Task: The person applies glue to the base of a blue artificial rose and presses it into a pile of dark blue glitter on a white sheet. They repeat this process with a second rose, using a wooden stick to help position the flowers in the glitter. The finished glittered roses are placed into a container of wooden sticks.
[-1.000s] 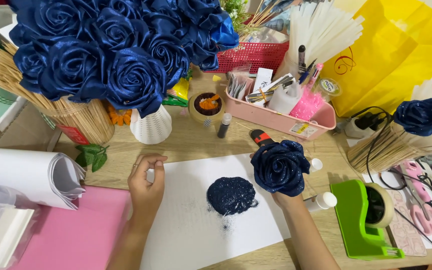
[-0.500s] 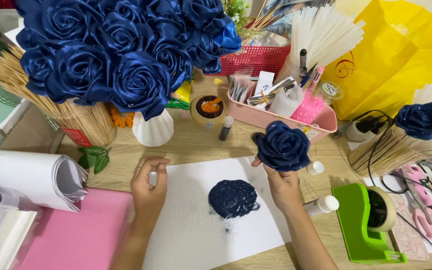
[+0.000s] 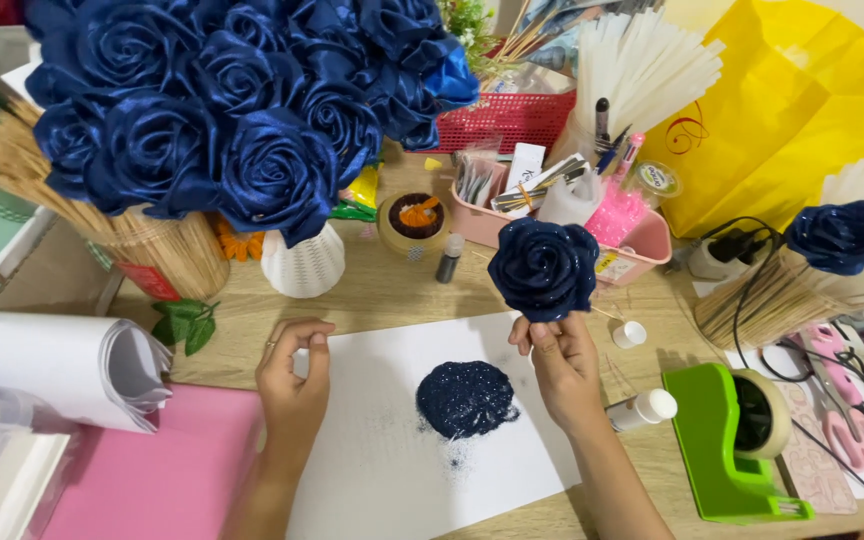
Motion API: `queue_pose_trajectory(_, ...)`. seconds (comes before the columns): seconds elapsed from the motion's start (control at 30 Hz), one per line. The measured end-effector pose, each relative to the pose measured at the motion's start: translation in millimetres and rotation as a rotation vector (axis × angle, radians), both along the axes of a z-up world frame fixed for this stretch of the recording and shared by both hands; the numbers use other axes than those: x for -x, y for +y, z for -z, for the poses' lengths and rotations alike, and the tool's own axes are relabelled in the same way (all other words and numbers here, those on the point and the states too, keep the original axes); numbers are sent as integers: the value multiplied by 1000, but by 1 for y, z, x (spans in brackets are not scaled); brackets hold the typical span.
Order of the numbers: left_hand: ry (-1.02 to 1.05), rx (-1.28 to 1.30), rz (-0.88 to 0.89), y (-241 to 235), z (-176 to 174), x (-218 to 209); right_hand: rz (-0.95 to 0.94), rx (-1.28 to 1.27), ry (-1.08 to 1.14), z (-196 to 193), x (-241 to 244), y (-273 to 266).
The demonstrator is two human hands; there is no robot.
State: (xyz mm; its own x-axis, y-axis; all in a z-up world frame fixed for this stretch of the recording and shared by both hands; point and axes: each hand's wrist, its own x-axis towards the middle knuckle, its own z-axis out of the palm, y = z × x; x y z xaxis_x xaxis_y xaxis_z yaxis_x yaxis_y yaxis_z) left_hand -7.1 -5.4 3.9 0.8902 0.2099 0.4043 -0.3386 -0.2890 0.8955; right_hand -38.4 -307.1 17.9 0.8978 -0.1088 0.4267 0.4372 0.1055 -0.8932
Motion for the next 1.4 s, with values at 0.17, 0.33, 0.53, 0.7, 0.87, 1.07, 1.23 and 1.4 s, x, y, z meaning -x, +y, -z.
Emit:
queue_pose_trajectory(0.17, -95, -27, 36, 1, 6, -2, 39, -115, -53, -48, 12, 13)
queue_pose_trajectory(0.33, -107, -55, 53, 1, 22, -5, 159, -220, 5, -92, 35, -1)
queue_pose_trajectory(0.53, -241, -19, -8, -2, 50, -12, 263, -212, -190, -144, 72, -54)
queue_pose_trajectory(0.7, -45, -13, -13, 4, 67, -14, 575, -44, -348, -177, 100, -111)
queue_pose_trajectory(0.87, 1, 74, -5, 7, 88, -23, 1026, 240, -475, -172, 111, -175)
queue_pose_trajectory(1.07, -6, 80, -4, 9, 90, -24, 1158, 471, -493, -139, 96, -193)
queue_pose_trajectory(1.23, 33, 71, -24, 4, 70, -15, 1304, 730, -453, -114, 80, -212)
queue_pose_trajectory(1.4, 46, 76, -26, 2, 58, -11, 1384, 912, -407, -87, 70, -253)
